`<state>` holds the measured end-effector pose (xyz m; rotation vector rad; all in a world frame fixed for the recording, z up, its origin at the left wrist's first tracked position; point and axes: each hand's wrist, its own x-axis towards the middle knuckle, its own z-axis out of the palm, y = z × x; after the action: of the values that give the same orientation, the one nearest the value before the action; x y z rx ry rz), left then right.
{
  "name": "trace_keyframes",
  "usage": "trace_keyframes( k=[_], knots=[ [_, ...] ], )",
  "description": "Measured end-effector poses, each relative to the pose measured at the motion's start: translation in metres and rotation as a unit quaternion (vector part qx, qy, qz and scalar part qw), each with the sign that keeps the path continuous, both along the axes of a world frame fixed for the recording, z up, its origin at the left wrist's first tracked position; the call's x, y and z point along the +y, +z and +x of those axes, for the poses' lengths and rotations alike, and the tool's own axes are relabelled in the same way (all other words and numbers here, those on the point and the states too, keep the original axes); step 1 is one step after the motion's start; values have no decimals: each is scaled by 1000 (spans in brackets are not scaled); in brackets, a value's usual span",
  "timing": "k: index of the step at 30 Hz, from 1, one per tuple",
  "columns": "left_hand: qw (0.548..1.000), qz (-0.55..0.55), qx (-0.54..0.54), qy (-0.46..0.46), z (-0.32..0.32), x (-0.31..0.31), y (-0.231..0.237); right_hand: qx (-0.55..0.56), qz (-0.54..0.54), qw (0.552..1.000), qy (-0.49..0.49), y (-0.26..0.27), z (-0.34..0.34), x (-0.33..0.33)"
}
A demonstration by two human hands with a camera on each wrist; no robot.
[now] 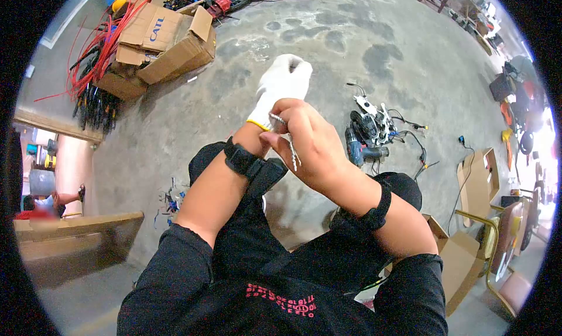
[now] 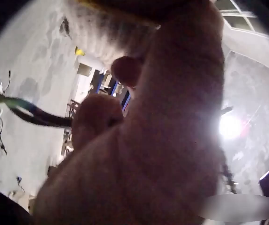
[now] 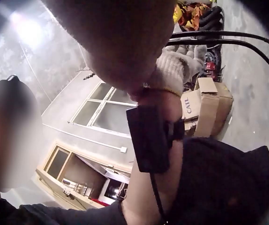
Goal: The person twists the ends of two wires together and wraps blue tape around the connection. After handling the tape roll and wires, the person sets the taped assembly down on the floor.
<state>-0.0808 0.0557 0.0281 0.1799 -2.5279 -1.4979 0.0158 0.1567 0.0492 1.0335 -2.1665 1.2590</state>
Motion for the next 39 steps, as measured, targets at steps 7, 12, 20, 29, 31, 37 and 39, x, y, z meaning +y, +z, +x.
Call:
trace_keyframes(
  k=[7,12,20,29,31,37,39],
  knots=[
    [976,-206,-29,-65,-5,6,-8,47,99,994,-7,7,-7,9],
    [957,-273,1,-98,2,9,-5,-74,70,995,-20,13,-5,6],
    [961,-92,140,-219,7,7,-4,-229,46,960,153,18,2,9],
    [750,635,-83,-163,-13,-14,10,-164,-95,981,-45,9,-11,1],
    [554,821,-57,-123,-19,-26,16,-183,-115,974,-69,5,-14,0],
    [416,903,47,-94,-43,-33,24,-207,-86,973,-58,-17,-20,-13],
    [372,928,6,0,-42,-30,26,-187,-57,978,-68,-12,-21,-15]
  ],
)
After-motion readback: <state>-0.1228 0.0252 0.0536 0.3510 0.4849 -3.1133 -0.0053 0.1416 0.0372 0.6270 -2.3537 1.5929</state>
